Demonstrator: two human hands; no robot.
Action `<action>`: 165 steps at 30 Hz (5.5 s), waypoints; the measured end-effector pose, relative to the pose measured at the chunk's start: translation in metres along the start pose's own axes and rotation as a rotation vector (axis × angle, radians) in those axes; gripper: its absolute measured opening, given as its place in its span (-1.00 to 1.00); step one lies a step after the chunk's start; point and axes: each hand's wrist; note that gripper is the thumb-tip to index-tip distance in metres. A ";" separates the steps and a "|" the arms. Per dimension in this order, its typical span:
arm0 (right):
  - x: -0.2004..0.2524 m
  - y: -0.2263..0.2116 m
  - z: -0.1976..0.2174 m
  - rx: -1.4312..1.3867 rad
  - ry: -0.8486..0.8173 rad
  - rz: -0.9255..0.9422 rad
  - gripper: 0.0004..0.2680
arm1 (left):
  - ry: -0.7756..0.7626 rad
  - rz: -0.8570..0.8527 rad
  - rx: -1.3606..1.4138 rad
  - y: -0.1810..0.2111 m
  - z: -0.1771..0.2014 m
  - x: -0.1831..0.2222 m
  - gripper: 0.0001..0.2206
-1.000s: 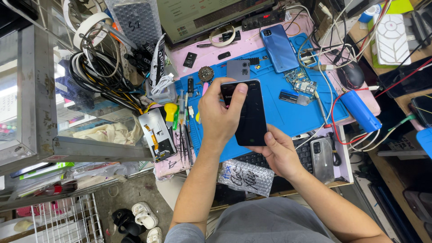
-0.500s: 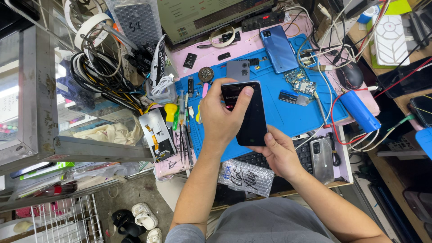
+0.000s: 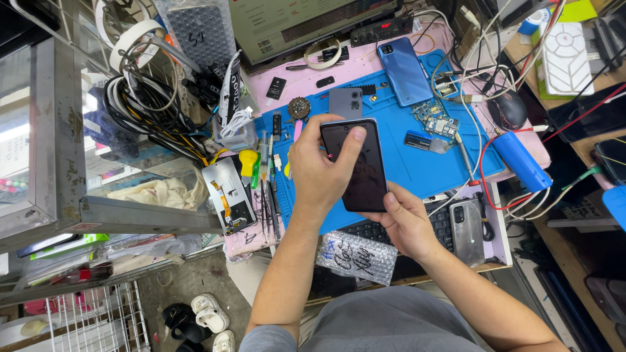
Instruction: The person unlocks a smartphone, then opens its back cover to access the battery. They remove the battery, apply adhesive from a tube to the phone's interior, and reinsert the battery. The person then closes the back cover and briefly interacts with the screen again.
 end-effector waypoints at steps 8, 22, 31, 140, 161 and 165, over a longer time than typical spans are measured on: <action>-0.002 -0.008 0.001 -0.120 -0.009 -0.052 -0.63 | -0.170 0.032 0.366 -0.020 0.011 0.000 -0.70; -0.004 -0.017 0.004 -0.190 -0.008 -0.150 -0.65 | -0.376 0.163 0.447 -0.042 0.035 -0.008 -0.56; -0.013 -0.014 0.025 0.099 0.068 -0.156 -0.63 | -0.252 0.242 0.442 -0.065 0.034 0.013 -0.65; 0.104 -0.185 0.161 0.697 0.716 0.158 -0.73 | -0.693 -0.273 -0.449 -0.089 -0.102 0.028 0.01; 0.175 -0.293 0.219 1.493 0.894 0.411 -0.70 | -0.512 -0.396 -0.523 -0.057 -0.064 0.050 -0.48; 0.230 -0.287 0.160 1.310 0.593 0.045 -0.60 | -0.315 -0.383 -0.512 -0.095 -0.010 0.066 -0.58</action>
Point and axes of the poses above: each hand's wrist, its own x-axis away from the middle knuckle, its own z-axis out of the back of the hand, y = z × x, and after that the axes turned 3 degrees about -z, right-handed
